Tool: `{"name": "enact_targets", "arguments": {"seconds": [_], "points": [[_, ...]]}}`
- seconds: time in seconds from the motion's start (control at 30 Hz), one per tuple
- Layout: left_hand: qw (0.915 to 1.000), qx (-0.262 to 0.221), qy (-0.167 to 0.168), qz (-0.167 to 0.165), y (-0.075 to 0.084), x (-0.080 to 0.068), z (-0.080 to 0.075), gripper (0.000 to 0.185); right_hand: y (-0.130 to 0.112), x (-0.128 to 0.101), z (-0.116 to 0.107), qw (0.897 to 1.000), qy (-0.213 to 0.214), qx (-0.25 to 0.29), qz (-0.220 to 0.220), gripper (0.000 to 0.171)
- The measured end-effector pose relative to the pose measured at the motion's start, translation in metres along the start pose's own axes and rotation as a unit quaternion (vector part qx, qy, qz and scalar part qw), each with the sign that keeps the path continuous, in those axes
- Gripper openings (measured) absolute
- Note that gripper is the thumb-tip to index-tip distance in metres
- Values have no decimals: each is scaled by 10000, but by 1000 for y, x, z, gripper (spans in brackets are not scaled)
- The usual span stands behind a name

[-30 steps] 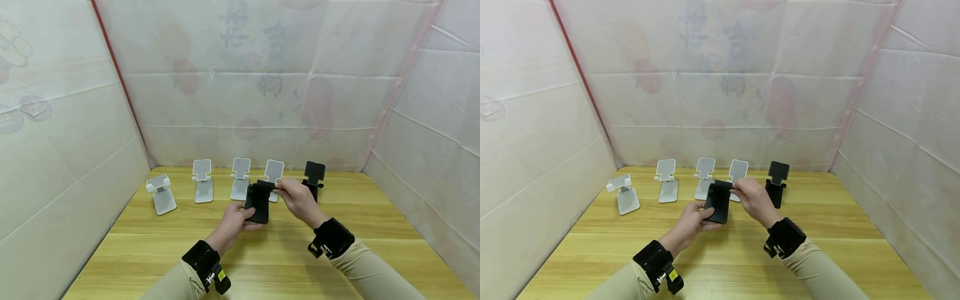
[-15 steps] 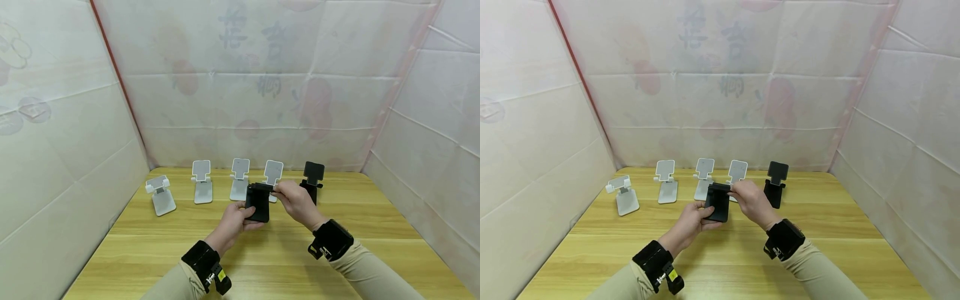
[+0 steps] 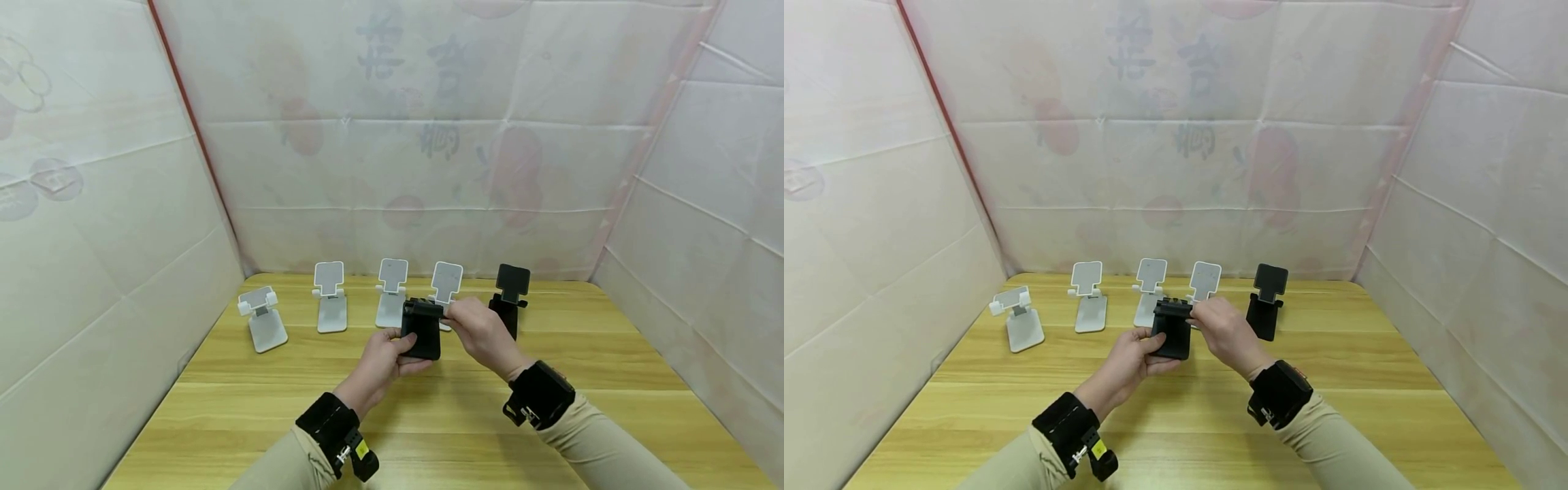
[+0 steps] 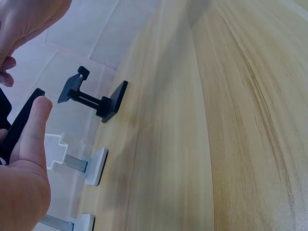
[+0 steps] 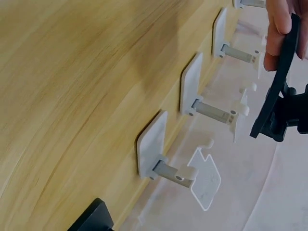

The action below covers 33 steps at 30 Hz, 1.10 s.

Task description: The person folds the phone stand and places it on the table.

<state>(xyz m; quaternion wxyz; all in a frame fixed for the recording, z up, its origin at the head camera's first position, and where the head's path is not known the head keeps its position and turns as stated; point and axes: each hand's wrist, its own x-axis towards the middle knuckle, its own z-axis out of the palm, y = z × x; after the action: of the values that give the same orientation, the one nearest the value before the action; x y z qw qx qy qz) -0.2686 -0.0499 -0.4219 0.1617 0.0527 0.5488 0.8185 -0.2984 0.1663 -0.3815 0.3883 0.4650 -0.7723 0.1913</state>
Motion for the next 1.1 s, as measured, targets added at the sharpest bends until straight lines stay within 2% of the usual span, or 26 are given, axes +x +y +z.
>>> {"name": "enact_targets", "arguments": {"seconds": [0.1,0.2,0.27,0.43,0.67,0.87,1.1], "points": [[10000,-53,-17,5,1,0,0,42,0,0,0,10000,7,-8,-61,28],[9999,-156,-34,15,1,0,1,45,0,-1,0,9999,-85,-31,-48,15],[9998,-215,-45,21,2,-1,2,46,0,-2,0,9999,-100,-45,-80,13],[9996,-282,-61,56,3,-1,3,48,-1,-3,-1,9997,-202,-77,-92,15],[9987,-430,-255,110,6,-1,3,57,-2,-5,-1,9994,-311,-111,-106,18],[9983,-569,-136,44,7,-1,4,69,-2,-6,0,9987,-398,-211,-257,15],[9982,-549,-221,71,7,-2,3,68,-3,-9,2,9969,-517,-375,-463,26]]}}
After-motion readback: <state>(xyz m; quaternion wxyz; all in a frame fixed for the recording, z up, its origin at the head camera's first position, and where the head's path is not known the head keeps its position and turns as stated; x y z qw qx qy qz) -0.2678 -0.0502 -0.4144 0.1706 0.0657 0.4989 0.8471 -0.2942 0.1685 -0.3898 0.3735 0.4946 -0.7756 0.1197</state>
